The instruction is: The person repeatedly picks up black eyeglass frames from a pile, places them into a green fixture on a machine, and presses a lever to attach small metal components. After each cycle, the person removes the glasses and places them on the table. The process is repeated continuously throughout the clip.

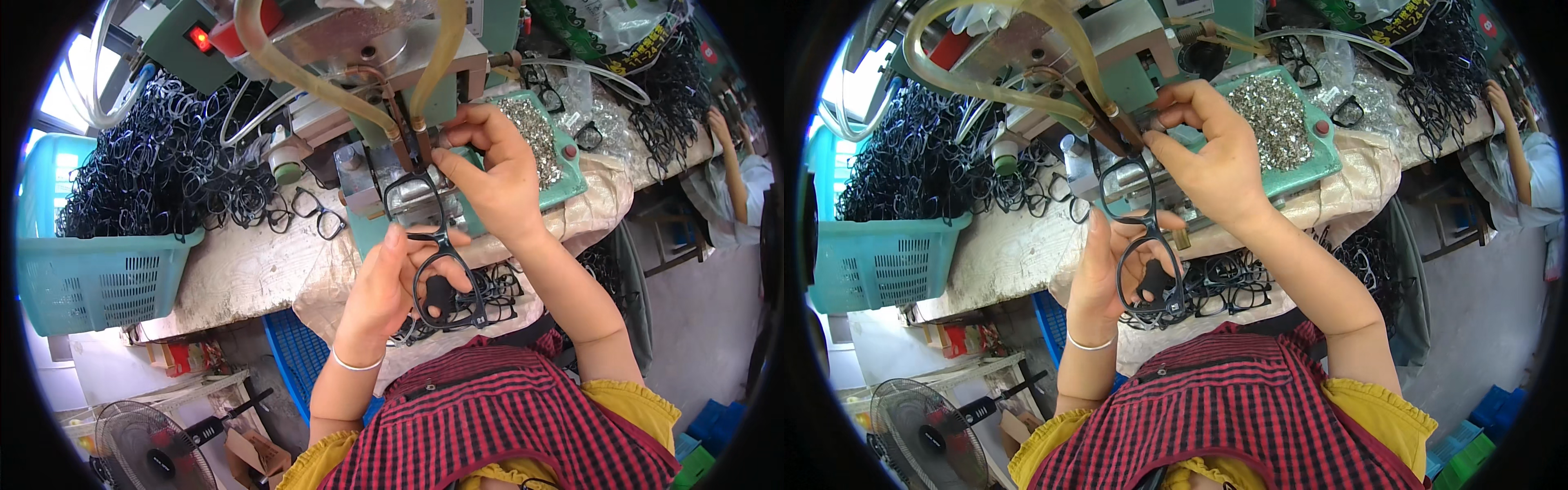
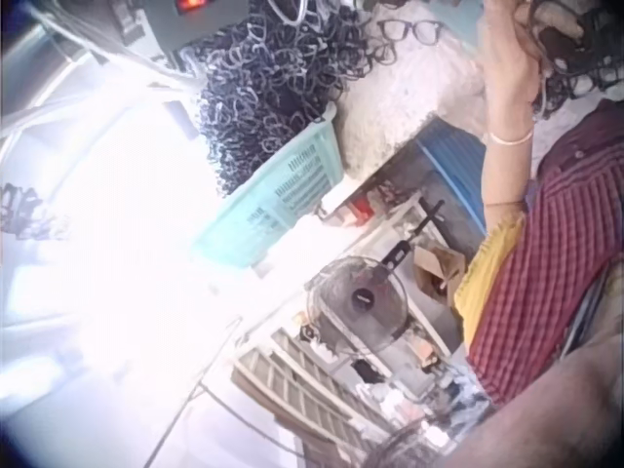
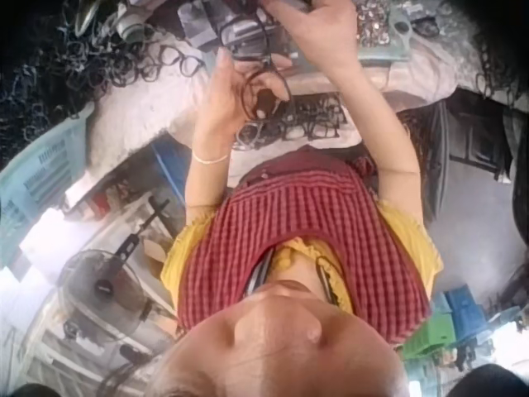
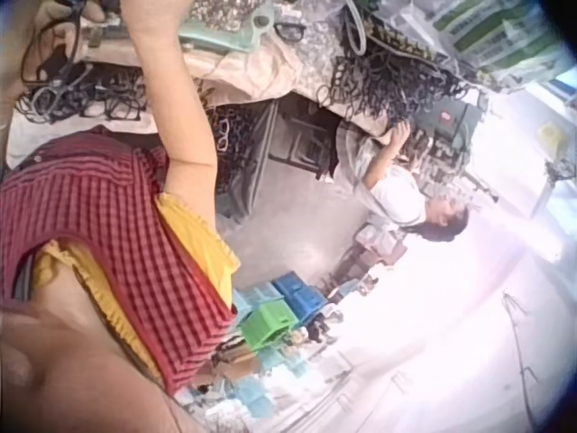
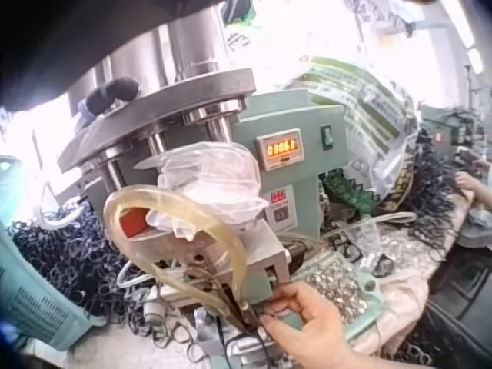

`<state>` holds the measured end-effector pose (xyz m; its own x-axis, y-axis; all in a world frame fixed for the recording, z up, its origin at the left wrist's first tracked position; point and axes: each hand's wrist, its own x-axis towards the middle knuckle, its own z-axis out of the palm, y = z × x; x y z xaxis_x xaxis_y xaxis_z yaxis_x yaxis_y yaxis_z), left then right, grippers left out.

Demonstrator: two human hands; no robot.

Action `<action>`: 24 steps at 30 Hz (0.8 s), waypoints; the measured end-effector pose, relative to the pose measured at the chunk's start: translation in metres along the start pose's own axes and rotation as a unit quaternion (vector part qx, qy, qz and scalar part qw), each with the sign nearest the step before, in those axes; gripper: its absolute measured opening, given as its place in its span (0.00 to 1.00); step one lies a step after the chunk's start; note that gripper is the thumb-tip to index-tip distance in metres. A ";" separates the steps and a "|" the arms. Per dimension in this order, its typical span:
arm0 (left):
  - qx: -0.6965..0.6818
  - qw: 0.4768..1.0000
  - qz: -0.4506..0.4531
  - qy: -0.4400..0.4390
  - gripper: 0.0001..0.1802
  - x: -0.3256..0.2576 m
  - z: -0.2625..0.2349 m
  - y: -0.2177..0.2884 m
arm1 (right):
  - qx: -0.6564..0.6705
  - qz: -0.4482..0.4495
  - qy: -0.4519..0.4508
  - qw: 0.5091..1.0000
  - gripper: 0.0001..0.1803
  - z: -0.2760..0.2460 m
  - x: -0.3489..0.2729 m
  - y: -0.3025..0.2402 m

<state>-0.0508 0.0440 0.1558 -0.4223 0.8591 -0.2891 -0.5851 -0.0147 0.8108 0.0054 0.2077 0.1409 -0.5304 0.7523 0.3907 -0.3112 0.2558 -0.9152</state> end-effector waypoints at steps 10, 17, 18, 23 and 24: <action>0.231 0.972 0.053 -0.006 0.11 -0.032 -0.001 -0.007 | 0.091 0.073 -0.032 0.993 0.25 0.012 -0.012 -0.027; 0.310 0.941 0.134 -0.022 0.07 -0.043 -0.003 0.003 | -0.141 -0.098 -0.135 0.976 0.07 -0.014 -0.039 -0.059; 0.331 0.930 0.156 -0.022 0.07 -0.043 -0.001 0.003 | -0.113 -0.074 -0.163 0.977 0.07 -0.014 -0.045 -0.061; 0.375 0.903 0.211 -0.024 0.06 -0.048 0.006 0.007 | -0.086 -0.037 -0.201 0.975 0.06 -0.016 -0.052 -0.071; 0.380 0.901 0.210 -0.026 0.05 -0.050 0.004 0.008 | -0.082 -0.036 -0.200 0.976 0.06 -0.015 -0.052 -0.072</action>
<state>-0.0317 0.0027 0.1783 -0.4516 0.8824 0.1317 0.2691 -0.0060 0.9631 0.0674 0.1589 0.1848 -0.7875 0.4402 0.4315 -0.2464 0.4169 -0.8749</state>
